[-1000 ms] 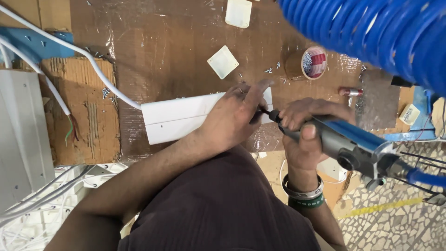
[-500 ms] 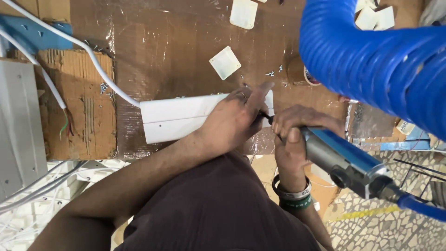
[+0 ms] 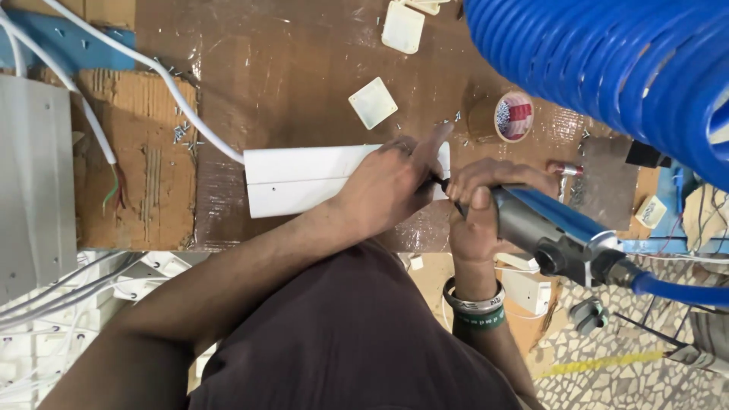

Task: The person assembles white metal electrical enclosure boxes at a workbench. They hammer components into a box, drive screws with a red-handled screwdriver, use a pneumatic screwdriver to fasten screws, fit a cover plate onto a box, and place finished boxes onto a stack of completed enclosures.

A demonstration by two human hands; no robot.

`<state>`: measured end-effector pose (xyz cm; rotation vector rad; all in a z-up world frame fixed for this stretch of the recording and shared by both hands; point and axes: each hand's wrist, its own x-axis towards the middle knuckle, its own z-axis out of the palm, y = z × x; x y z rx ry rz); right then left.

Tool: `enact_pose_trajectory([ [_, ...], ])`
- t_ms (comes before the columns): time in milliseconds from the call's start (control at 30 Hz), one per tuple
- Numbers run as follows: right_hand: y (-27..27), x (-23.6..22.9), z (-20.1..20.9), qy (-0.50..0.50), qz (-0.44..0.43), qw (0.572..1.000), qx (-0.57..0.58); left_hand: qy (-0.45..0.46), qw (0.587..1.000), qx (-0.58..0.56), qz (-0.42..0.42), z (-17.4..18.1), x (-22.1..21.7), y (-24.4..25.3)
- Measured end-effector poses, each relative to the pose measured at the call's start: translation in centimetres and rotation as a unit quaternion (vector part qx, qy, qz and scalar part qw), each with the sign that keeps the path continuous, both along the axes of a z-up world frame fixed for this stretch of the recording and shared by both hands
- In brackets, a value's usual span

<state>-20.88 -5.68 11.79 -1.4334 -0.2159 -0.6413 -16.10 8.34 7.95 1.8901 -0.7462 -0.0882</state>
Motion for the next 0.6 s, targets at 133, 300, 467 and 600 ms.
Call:
enact_pose_trajectory([
  [133, -0.26, -0.33, -0.39, 0.008, 0.008, 1.0, -0.028, -0.006, 1.0, -0.008, 0.0, 0.04, 0.01, 0.1],
  [300, -0.34, -0.09, -0.65, 0.026, 0.002, 0.999, -0.034, -0.015, 1.0, -0.013, 0.003, -0.08, 0.08, 0.07],
  [467, -0.3, 0.03, -0.82, 0.022, 0.014, 1.0, 0.005, -0.008, 1.0, 0.008, 0.006, -0.17, 0.12, 0.09],
  [600, -0.15, 0.33, -0.68, -0.007, -0.003, 0.999, -0.045, -0.018, 1.0, 0.002, 0.007, -0.23, 0.13, 0.1],
])
